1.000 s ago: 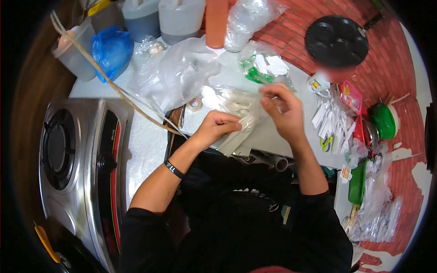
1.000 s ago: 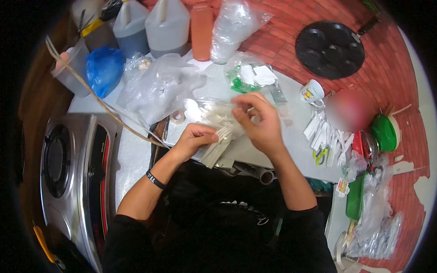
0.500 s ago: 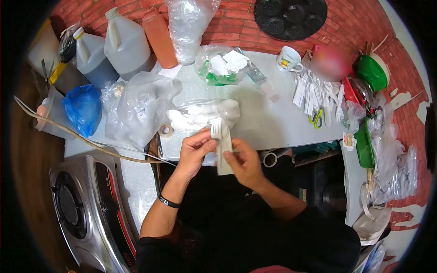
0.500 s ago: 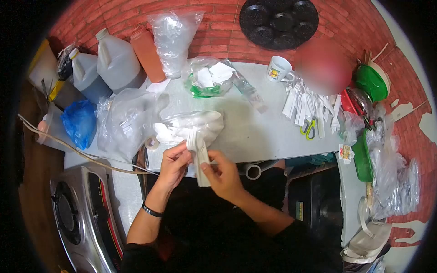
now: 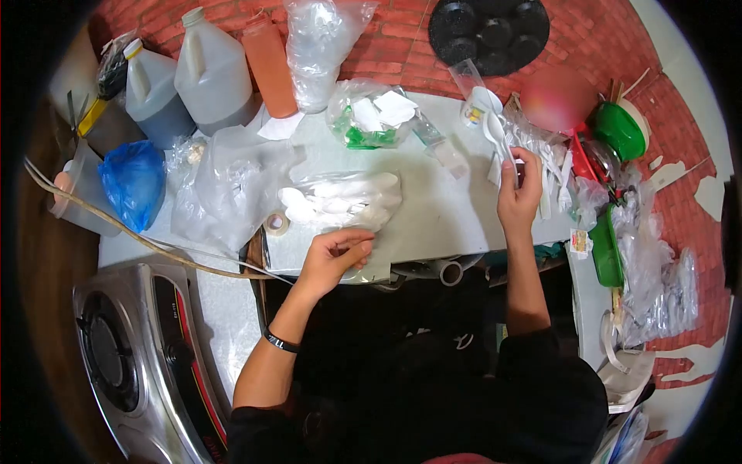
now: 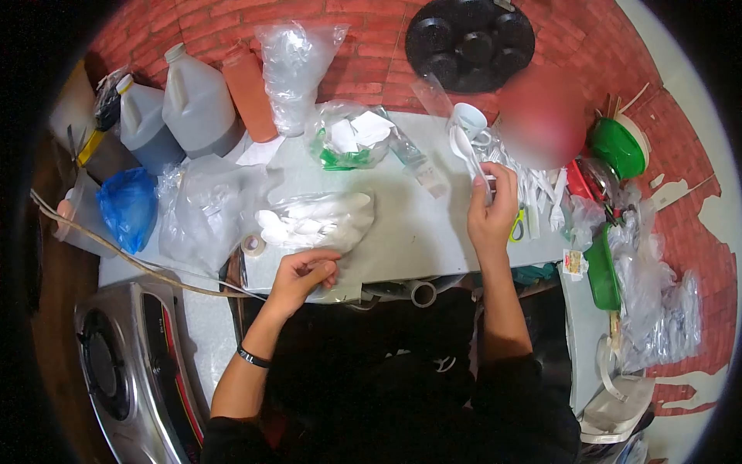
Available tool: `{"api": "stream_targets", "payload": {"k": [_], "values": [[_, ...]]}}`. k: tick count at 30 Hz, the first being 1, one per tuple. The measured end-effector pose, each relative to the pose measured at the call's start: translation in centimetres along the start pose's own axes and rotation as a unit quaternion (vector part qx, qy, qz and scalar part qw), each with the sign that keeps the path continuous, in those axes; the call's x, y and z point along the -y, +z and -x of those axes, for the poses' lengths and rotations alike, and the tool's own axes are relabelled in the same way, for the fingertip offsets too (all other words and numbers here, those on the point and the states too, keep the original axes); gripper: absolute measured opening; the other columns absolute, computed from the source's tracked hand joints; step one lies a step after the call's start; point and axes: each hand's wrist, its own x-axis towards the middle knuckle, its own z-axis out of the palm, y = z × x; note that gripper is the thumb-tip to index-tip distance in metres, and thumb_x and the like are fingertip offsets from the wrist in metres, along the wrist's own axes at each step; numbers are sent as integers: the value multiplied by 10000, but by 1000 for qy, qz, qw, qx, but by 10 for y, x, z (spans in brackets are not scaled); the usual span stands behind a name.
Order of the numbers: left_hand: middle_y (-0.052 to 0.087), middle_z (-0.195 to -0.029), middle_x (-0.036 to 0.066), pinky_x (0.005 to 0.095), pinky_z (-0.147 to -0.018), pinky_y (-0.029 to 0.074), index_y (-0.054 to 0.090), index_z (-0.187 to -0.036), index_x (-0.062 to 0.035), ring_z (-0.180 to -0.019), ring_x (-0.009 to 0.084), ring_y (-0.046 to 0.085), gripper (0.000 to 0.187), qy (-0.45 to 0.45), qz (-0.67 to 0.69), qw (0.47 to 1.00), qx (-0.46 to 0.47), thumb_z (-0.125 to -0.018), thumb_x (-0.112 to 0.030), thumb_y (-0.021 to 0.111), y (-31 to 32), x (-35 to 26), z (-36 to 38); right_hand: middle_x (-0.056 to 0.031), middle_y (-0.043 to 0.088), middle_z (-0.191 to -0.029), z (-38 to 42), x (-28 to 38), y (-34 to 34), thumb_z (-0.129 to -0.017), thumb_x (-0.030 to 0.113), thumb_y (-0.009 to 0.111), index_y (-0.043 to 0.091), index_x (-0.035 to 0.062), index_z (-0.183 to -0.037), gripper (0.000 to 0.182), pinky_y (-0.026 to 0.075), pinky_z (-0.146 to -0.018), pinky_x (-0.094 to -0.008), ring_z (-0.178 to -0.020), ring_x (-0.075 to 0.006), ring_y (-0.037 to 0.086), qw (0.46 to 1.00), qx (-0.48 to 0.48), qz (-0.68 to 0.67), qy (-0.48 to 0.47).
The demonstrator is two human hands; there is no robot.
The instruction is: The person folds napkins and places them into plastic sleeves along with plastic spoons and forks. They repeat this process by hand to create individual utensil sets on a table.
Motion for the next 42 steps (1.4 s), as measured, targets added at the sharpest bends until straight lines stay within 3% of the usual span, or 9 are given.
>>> {"api": "stream_targets", "payload": {"k": [1,4,7,10,13,22,31,42], "values": [[681,-869,58,248,-688,509,667,-1123,31,-750,108,619,241,-2,-4,1000,0,-919,-97,666,0,0,1,-99,611,-1037,1,-7,1,-899,90,617,581,20,-1138,251,476,-789,-310,-881,-208,595,996,-26,64,-53],[672,-844,68,258,-699,508,661,-1120,43,-747,122,621,234,-3,-15,1000,0,-930,-92,642,2,-2,1,-153,609,-1056,33,-32,13,-780,90,712,629,19,-1044,286,472,-820,-405,-947,-338,594,955,167,161,-187],[678,-846,76,264,-701,509,664,-1111,44,-746,124,622,227,-8,-26,1000,-6,-929,-89,641,2,-2,1,-178,597,-1162,69,-34,20,-766,89,722,593,14,-1158,419,441,-942,-431,-1080,-386,558,967,222,124,-34],[681,-849,72,260,-697,506,670,-1103,40,-739,118,616,222,-10,-37,999,-15,-923,-88,652,1,-1,2,-130,612,-1127,78,-36,24,-750,115,742,600,40,-1143,425,439,-893,-427,-1065,-344,556,983,126,114,-64],[682,-853,58,248,-686,499,678,-1099,33,-732,104,603,221,-7,-28,1000,-10,-914,-88,672,1,2,0,-123,616,-1127,80,-45,24,-763,97,723,581,43,-1174,439,427,-903,-427,-1072,-339,548,987,116,107,-37],[684,-862,86,267,-709,509,674,-1088,44,-744,126,615,207,-15,-37,999,-29,-915,-69,660,7,-5,2,-100,627,-1031,87,-59,25,-810,87,658,644,51,-1040,234,426,-858,-430,-990,-318,565,986,118,118,-2],[684,-878,109,281,-717,515,671,-1085,39,-751,144,625,207,-7,-40,999,-34,-915,-79,656,3,1,3,-83,617,-1036,83,-50,23,-760,186,720,630,77,-1067,338,424,-867,-435,-992,-315,561,988,105,108,12],[679,-912,141,332,-710,538,664,-1102,38,-766,189,646,247,-6,-50,997,-57,-919,-128,653,-2,10,3,-120,593,-1072,82,-52,18,-739,157,714,606,56,-1072,364,410,-875,-455,-1020,-339,541,989,107,96,23]]}}
